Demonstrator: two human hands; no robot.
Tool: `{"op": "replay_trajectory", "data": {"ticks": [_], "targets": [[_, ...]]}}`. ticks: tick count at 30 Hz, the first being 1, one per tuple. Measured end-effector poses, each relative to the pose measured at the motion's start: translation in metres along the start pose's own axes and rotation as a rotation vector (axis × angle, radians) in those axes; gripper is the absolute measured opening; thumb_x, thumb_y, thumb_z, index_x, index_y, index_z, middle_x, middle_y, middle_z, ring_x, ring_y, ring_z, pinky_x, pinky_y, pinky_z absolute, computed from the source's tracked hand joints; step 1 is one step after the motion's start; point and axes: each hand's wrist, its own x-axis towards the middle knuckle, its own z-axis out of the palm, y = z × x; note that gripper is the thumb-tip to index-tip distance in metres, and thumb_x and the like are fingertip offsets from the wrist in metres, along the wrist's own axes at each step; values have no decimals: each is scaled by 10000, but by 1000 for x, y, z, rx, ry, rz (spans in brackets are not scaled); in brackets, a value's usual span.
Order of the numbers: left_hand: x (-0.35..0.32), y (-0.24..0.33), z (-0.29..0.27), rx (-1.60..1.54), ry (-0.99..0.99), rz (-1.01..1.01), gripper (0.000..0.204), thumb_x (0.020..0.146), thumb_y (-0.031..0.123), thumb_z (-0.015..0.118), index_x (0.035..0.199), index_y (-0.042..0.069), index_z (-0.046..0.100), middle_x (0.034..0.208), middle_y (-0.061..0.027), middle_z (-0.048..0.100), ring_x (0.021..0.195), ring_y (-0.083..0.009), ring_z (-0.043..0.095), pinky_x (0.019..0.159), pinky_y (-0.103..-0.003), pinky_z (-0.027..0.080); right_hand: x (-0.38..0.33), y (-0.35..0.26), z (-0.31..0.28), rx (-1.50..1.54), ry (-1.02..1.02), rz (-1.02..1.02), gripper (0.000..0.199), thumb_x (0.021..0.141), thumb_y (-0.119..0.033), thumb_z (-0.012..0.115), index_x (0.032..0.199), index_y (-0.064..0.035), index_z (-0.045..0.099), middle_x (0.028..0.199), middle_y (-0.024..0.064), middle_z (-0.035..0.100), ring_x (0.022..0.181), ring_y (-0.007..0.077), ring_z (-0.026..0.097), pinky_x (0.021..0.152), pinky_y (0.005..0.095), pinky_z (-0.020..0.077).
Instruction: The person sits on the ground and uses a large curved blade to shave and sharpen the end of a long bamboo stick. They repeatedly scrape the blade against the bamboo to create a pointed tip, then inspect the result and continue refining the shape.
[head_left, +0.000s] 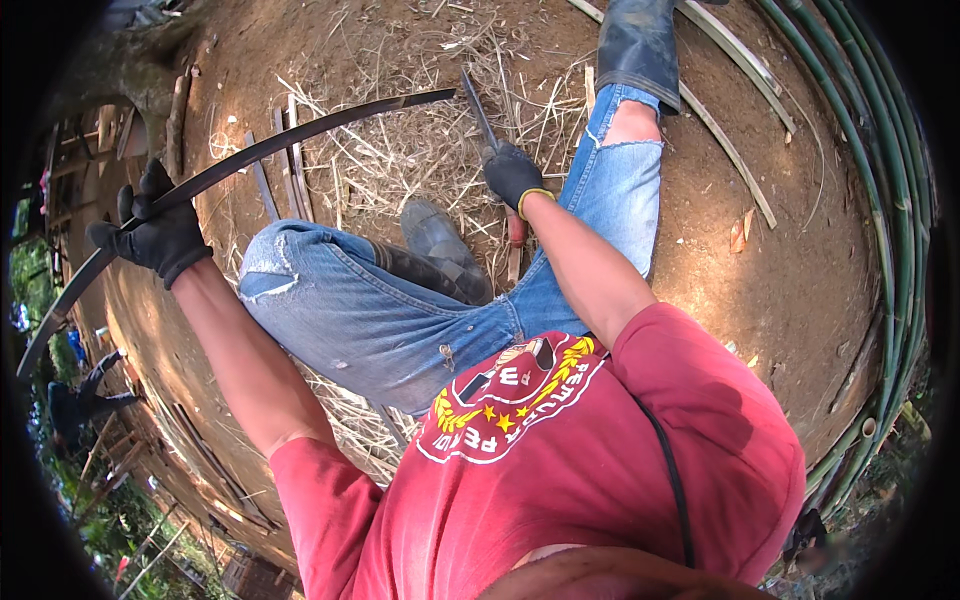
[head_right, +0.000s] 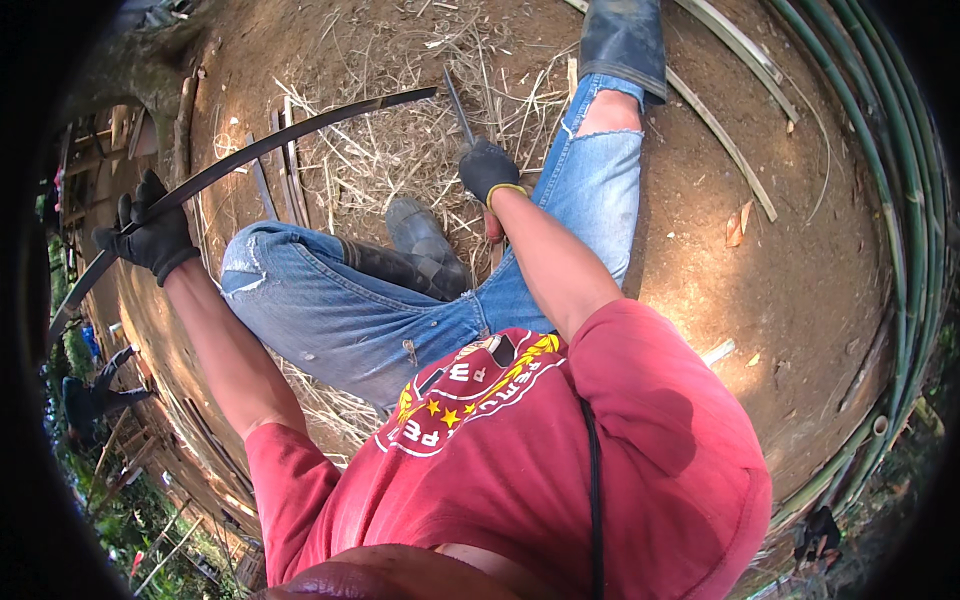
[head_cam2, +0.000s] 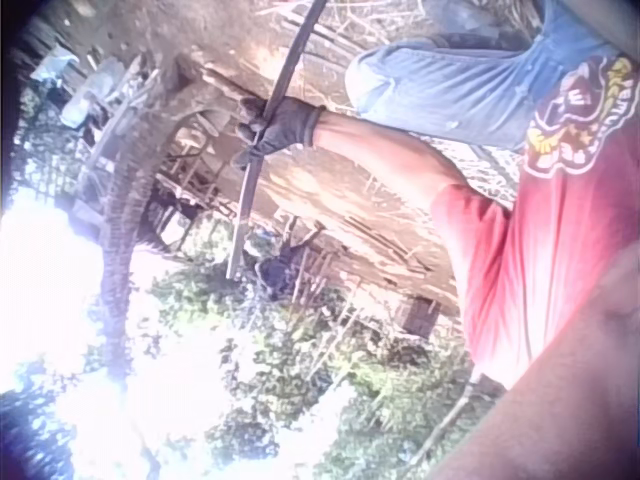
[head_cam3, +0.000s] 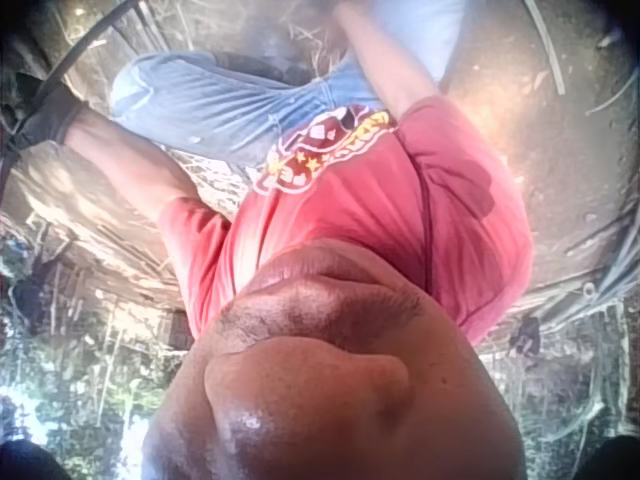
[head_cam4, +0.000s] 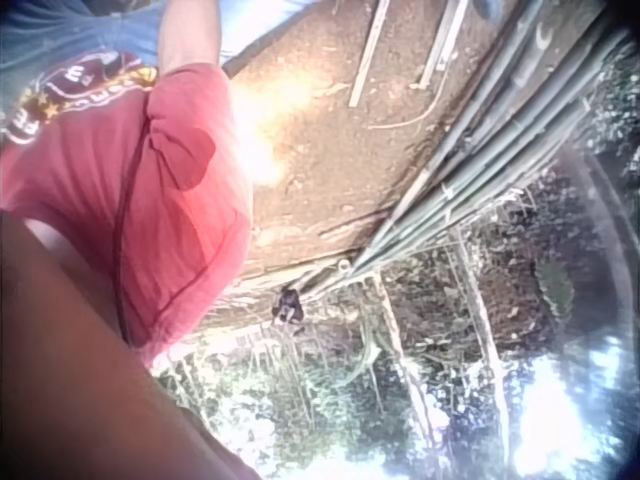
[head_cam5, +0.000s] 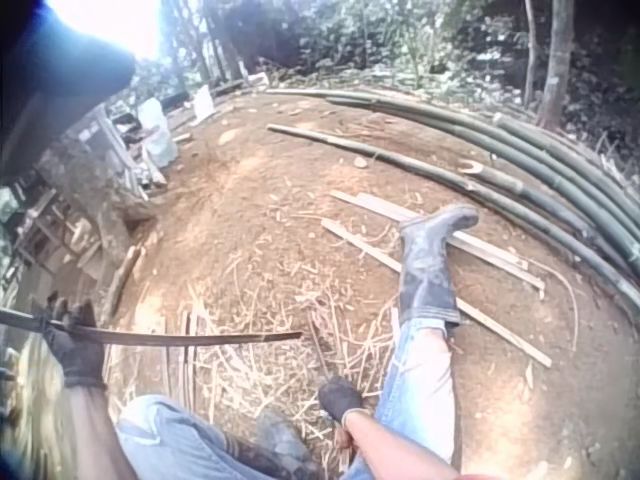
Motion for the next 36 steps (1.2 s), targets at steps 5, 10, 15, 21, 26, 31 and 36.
{"op": "replay_trajectory", "data": {"ticks": [5, 10, 15, 21, 26, 31, 36], "targets": [[12, 8, -22, 36, -131, -86, 487, 830, 532, 612, 571, 134, 503, 452, 12, 352, 423, -159, 390, 608, -356, 494, -5, -12, -13, 11, 101, -37, 477, 991, -411, 398, 1189, -13, 572, 1041, 264, 673, 998, 419, 651, 894, 514, 496], [6, 2, -27, 120, -16, 22, 421, 832, 466, 596, 593, 144, 469, 474, 14, 262, 411, -150, 297, 547, -348, 431, -10, -71, -63, 144, 508, -170, 391, 995, -416, 441, 1101, -69, 586, 747, 212, 671, 731, 432, 666, 681, 540, 522], [-7, -7, -6, 164, 129, 96, 391, 840, 437, 584, 614, 135, 482, 503, 10, 303, 414, -151, 295, 553, -334, 430, 3, -10, -2, -218, 184, -113, 324, 993, -280, 399, 1067, -29, 590, 926, 210, 703, 846, 376, 702, 740, 501, 550], [-3, -7, -17, 272, 137, 157, 464, 858, 504, 562, 700, 69, 545, 490, 23, 274, 420, -146, 299, 619, -354, 476, 3, -8, -3, -68, -11, -93, 423, 939, -334, 471, 997, 14, 704, 1036, 277, 680, 1013, 347, 682, 910, 441, 521], [-10, -15, -26, 317, 343, 209, 608, 904, 590, 425, 854, 4, 579, 583, -59, 441, 518, -219, 463, 721, -399, 519, 9, 5, 3, 130, -59, 41, 475, 964, -384, 414, 1066, 0, 673, 1091, 288, 660, 1074, 389, 643, 963, 485, 478], [17, -13, -63, 249, 360, 277, 831, 915, 738, 231, 941, -14, 584, 617, -113, 491, 589, -280, 549, 614, -438, 509, -1, -6, -10, 33, 35, 56, 470, 972, -387, 406, 1190, -22, 608, 1081, 270, 670, 1066, 410, 641, 943, 498, 484], [12, -13, -55, 342, 417, 298, 831, 938, 720, 150, 919, 6, 575, 637, -124, 513, 566, -284, 534, 595, -433, 514, -8, -19, -10, 6, 103, -30, 455, 976, -363, 393, 1199, -24, 598, 1028, 232, 695, 976, 406, 672, 866, 503, 517]]}}
